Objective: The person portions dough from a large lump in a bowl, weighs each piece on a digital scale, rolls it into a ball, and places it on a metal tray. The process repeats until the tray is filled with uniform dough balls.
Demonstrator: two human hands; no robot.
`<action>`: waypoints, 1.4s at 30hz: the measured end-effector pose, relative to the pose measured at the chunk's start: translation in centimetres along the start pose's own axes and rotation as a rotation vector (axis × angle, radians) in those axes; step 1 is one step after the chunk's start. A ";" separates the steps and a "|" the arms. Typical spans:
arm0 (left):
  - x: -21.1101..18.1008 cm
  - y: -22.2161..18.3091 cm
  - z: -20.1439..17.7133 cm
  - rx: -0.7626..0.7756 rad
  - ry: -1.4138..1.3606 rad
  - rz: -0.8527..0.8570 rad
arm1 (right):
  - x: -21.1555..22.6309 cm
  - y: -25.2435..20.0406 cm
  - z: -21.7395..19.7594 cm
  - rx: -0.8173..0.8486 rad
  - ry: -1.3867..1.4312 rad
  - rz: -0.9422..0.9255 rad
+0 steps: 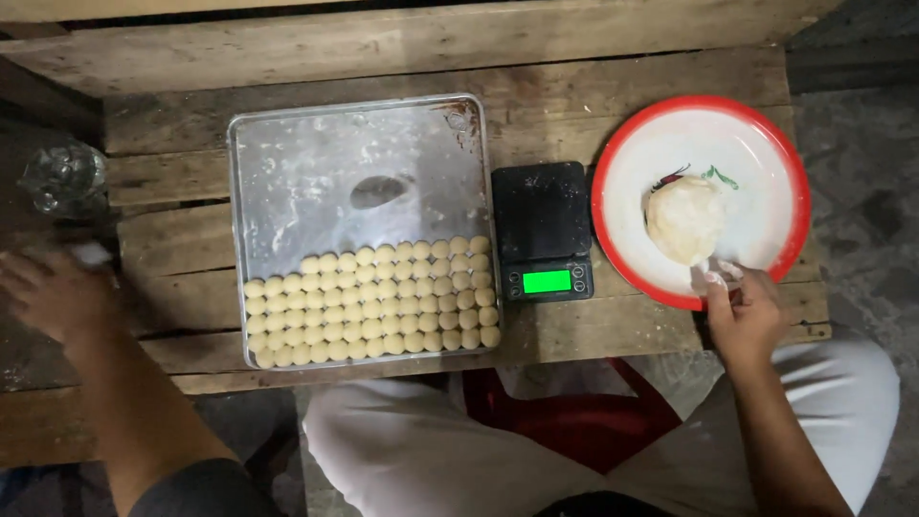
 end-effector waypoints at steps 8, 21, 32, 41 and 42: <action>-1.4 -1.7 0.4 -0.081 -0.662 0.148 | 0.0 0.3 -0.3 0.009 0.005 -0.017; 6.1 -0.5 5.4 -0.215 -0.522 -0.380 | 0.5 0.3 0.1 -0.018 -0.071 -0.030; -3.7 -0.1 -1.7 -0.229 -0.110 -0.019 | 0.2 0.2 0.2 -0.029 -0.093 -0.032; -2.6 -0.9 -3.4 -0.310 -1.055 0.063 | 0.5 0.3 0.1 0.020 0.045 0.021; -2.1 -0.7 -2.0 -0.309 -1.046 0.052 | 0.5 0.3 0.1 0.027 0.052 0.012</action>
Point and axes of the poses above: each hand's wrist, its own y-axis towards the middle knuckle, its own z-axis out of the palm, x = y × z, the point moved 7 cm from there along y, towards the middle knuckle, and after that the axes turned 6 degrees about -y, right-handed, at the moved point
